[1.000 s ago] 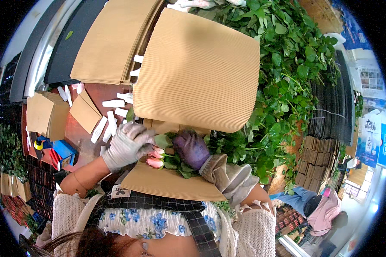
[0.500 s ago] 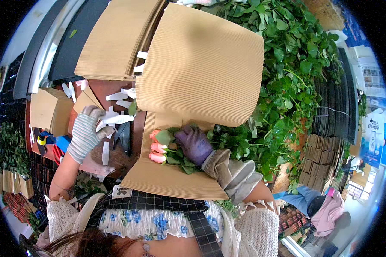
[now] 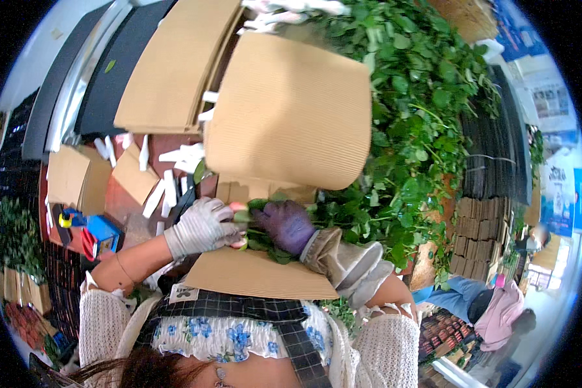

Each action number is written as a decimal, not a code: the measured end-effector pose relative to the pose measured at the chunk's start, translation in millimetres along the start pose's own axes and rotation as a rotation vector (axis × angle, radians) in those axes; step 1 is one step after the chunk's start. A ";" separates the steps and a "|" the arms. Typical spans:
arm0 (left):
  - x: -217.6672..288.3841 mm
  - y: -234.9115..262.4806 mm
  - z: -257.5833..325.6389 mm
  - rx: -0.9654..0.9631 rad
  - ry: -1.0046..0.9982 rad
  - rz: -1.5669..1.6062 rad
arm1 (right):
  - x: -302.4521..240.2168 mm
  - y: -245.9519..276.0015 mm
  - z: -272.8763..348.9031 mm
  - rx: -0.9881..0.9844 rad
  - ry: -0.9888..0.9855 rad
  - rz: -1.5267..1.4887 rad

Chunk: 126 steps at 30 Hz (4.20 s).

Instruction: The person places individual rose stems into a cardboard sleeve one by one, then closes and staples the sleeve.

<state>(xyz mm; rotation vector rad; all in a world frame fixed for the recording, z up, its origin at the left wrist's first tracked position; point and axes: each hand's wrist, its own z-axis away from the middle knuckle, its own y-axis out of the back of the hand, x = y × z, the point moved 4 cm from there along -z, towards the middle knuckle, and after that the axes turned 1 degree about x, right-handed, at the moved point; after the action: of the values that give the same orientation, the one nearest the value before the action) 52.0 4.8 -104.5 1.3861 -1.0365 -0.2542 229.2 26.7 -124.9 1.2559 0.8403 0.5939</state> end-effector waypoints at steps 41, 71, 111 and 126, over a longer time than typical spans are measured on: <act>-26.0 67.2 -142.9 -0.308 0.432 0.212 | 222.2 309.1 127.7 0.798 -0.760 0.364; -24.6 25.4 17.2 0.067 0.373 0.405 | -14.8 188.3 11.9 0.232 -0.055 -0.135; -13.5 -11.8 12.6 -0.057 0.122 0.200 | -6.9 1.9 -4.1 0.047 -0.048 0.054; -9.5 -24.5 0.2 -0.198 0.255 0.090 | 7.4 11.3 -10.1 0.101 -0.129 0.181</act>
<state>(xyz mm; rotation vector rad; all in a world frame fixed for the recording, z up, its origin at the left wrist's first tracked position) 56.6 5.5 -130.3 1.1566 -0.8354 -0.1063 225.9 40.9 -116.5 1.4571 0.6602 0.6135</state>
